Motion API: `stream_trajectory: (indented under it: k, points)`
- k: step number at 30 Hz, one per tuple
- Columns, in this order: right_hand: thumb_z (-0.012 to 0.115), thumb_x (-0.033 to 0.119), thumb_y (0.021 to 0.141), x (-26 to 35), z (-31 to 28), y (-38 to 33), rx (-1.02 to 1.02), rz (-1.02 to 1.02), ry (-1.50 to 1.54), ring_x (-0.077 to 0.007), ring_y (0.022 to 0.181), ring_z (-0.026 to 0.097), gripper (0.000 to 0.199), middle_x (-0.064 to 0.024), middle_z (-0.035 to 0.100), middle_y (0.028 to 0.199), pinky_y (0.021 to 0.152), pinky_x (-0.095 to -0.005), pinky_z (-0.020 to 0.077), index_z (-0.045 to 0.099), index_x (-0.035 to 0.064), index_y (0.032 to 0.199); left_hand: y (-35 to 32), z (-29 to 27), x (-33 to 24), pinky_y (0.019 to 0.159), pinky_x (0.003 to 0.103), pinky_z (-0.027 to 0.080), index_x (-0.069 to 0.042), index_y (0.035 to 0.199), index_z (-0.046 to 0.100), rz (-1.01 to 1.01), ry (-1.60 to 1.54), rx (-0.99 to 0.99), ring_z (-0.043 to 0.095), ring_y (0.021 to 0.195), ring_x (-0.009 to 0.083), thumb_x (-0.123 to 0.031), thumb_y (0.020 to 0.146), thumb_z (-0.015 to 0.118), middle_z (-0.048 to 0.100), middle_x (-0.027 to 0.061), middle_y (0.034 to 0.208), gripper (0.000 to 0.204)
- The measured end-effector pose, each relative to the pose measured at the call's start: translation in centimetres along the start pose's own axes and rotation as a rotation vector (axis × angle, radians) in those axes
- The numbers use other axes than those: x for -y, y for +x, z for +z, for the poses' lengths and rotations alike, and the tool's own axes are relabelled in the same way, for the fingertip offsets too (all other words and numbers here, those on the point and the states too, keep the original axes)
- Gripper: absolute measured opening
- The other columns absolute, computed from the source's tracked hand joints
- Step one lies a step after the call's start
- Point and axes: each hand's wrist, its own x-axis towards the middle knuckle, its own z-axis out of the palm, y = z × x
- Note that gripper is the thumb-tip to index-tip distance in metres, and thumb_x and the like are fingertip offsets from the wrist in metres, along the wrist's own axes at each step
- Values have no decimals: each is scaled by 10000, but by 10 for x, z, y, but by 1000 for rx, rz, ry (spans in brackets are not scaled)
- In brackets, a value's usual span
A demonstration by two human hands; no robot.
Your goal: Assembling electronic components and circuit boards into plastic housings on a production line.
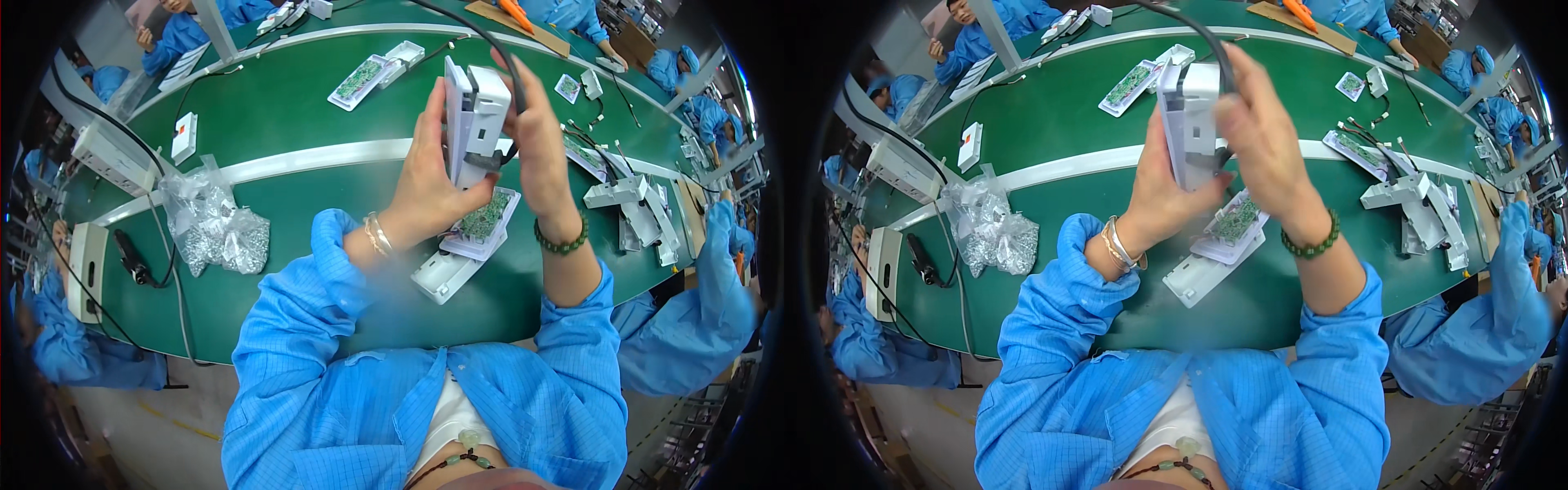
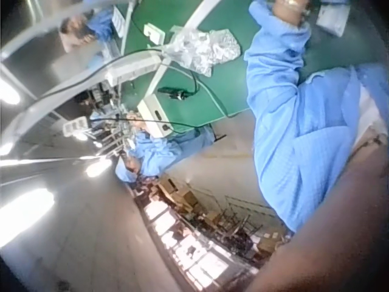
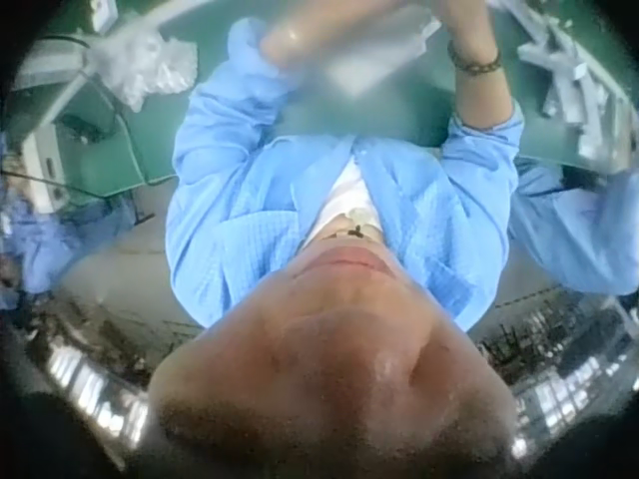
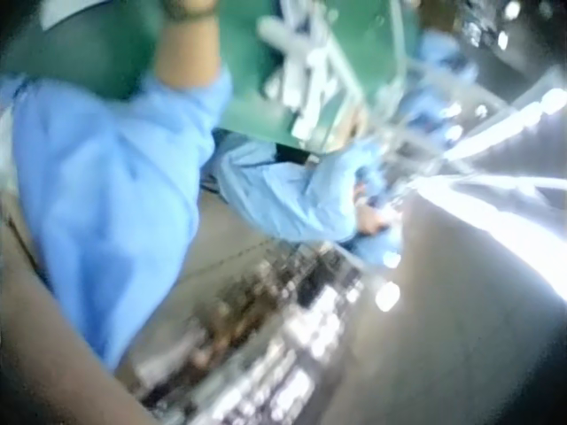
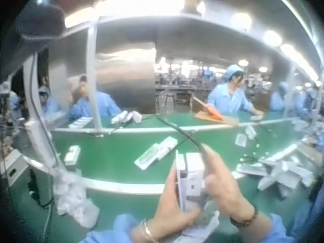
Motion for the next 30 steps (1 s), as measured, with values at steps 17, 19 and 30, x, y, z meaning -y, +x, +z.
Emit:
stream_trajectory:
  k: [17, 19, 30]
  points:
    - [571, 245, 803, -10, -4, -3, 98, 104, -66, -157, 1035, 453, 579, -96, 417, 1223, 882, -280, 360, 319, 33, 1280, 1, 6, 4, 900, 399, 381, -22, 1324, -88, -44, -32, 246, 358, 1144, 375, -240, 523, 792, 261, 251, 1251, 1210]
    - [540, 277, 820, -16, 4, -3, 56, 43, 11, -163, 1047, 447, 562, -93, 401, 1239, 887, -282, 356, 321, 32, 1276, 1, 3, 2, 897, 386, 383, -30, 1326, -22, -70, -59, 285, 383, 1133, 331, -324, 540, 793, 285, 215, 1247, 1170]
    - [371, 473, 855, -23, 11, 3, 29, -1, -305, -243, 1022, 433, 551, -151, 398, 1184, 852, -312, 356, 401, 3, 1142, 0, -5, -6, 854, 329, 406, -13, 1285, 148, -253, -533, 276, 468, 1034, 220, -440, 673, 691, 409, 149, 1153, 923]
